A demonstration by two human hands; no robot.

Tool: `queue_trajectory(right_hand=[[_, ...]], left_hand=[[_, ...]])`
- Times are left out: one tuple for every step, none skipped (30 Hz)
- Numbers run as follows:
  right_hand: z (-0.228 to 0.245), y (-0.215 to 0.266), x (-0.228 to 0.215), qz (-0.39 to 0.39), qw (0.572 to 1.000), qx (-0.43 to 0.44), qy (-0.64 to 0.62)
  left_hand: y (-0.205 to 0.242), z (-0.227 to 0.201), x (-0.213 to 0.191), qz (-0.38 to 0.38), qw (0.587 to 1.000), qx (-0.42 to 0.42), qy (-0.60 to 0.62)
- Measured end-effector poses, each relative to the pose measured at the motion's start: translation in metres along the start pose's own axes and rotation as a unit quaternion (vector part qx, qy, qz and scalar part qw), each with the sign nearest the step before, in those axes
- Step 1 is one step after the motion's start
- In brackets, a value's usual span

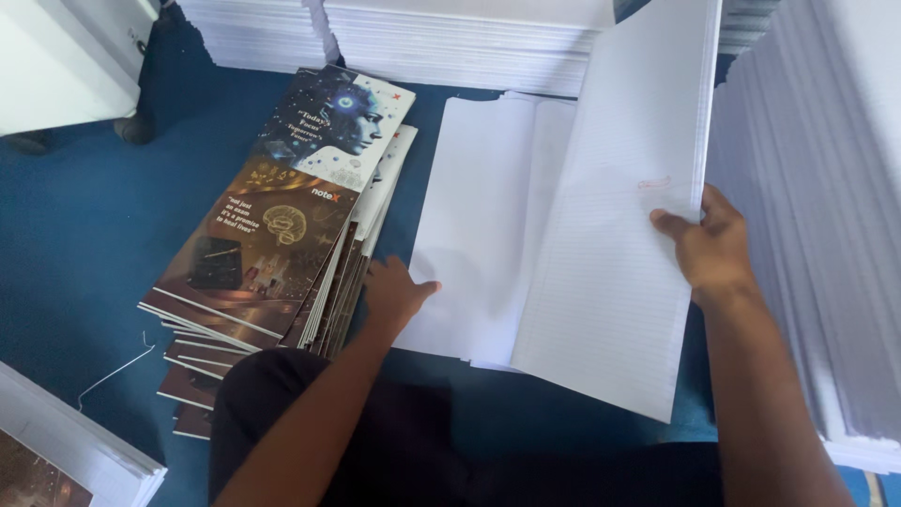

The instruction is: The person sits on the floor and assembles notebooks by folding a sheet of lined paper, placing it inside a printed cover, and stacking the completed unit. The process is repeated multiple times with stacks of covers and paper nearby.

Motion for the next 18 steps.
queue_trajectory(right_hand=[[-0.003,-0.001,0.003,0.006,1.000,-0.005,-0.006],[-0.007,-0.001,0.006,0.013,1.000,-0.010,-0.013],[-0.010,-0.003,0.008,0.019,1.000,-0.015,-0.020],[-0.014,-0.004,0.010,0.018,1.000,-0.016,-0.015],[-0.018,-0.005,0.012,0.016,1.000,-0.018,-0.010],[-0.021,-0.005,0.013,0.015,1.000,-0.019,-0.005],[-0.023,-0.007,0.014,0.016,1.000,-0.015,0.003],[-0.025,-0.008,0.015,0.017,1.000,-0.010,0.011],[-0.027,-0.009,0.015,0.017,1.000,-0.006,0.019],[-0.029,-0.010,0.015,0.019,1.000,-0.005,0.018],[-0.030,-0.010,0.015,0.021,1.000,-0.005,0.017],[-0.030,-0.009,0.016,0.022,1.000,-0.004,0.016],[-0.029,-0.009,0.017,0.025,1.000,-0.007,0.012],[-0.029,-0.008,0.019,0.027,1.000,-0.009,0.007],[-0.028,-0.008,0.020,0.029,0.999,-0.012,0.002],[-0.028,-0.006,0.020,0.024,0.999,0.011,0.028],[-0.028,-0.005,0.021,0.020,0.998,0.033,0.053],[-0.029,-0.003,0.021,0.015,0.995,0.056,0.078]], left_hand=[[0.003,0.000,0.000,-0.002,1.000,-0.006,-0.003],[0.005,-0.001,0.000,-0.015,1.000,-0.003,0.007],[0.005,-0.003,0.000,-0.029,0.999,0.001,0.016],[0.005,-0.004,0.000,-0.043,0.999,0.004,0.026],[0.003,-0.004,0.002,-0.035,0.999,0.001,0.033],[0.002,-0.003,0.005,-0.026,0.999,-0.001,0.040],[0.000,-0.003,0.008,-0.018,0.999,-0.004,0.049],[-0.003,-0.001,0.011,-0.023,0.998,0.002,0.065],[-0.005,0.000,0.014,-0.026,0.996,0.008,0.082],[-0.007,0.002,0.018,-0.030,0.994,0.014,0.100],[-0.009,0.003,0.022,-0.021,0.993,0.021,0.111],[-0.012,0.005,0.025,-0.012,0.992,0.028,0.122],[-0.015,0.006,0.028,-0.003,0.990,0.036,0.133],[-0.017,0.005,0.028,-0.024,0.987,0.059,0.147],[-0.018,0.004,0.026,-0.045,0.983,0.082,0.161],[-0.017,0.002,0.024,-0.065,0.977,0.105,0.174],[-0.017,0.001,0.021,-0.037,0.975,0.106,0.192],[-0.017,0.001,0.015,-0.009,0.972,0.107,0.211]])
Point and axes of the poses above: each hand's wrist, its own y-axis away from the middle knuckle, its own x-axis out of the palm, z = x × y, the point moved 3 cm from there along -y, towards the middle knuckle, and after that the axes turned 1 degree about -x, right-handed, at the moved point
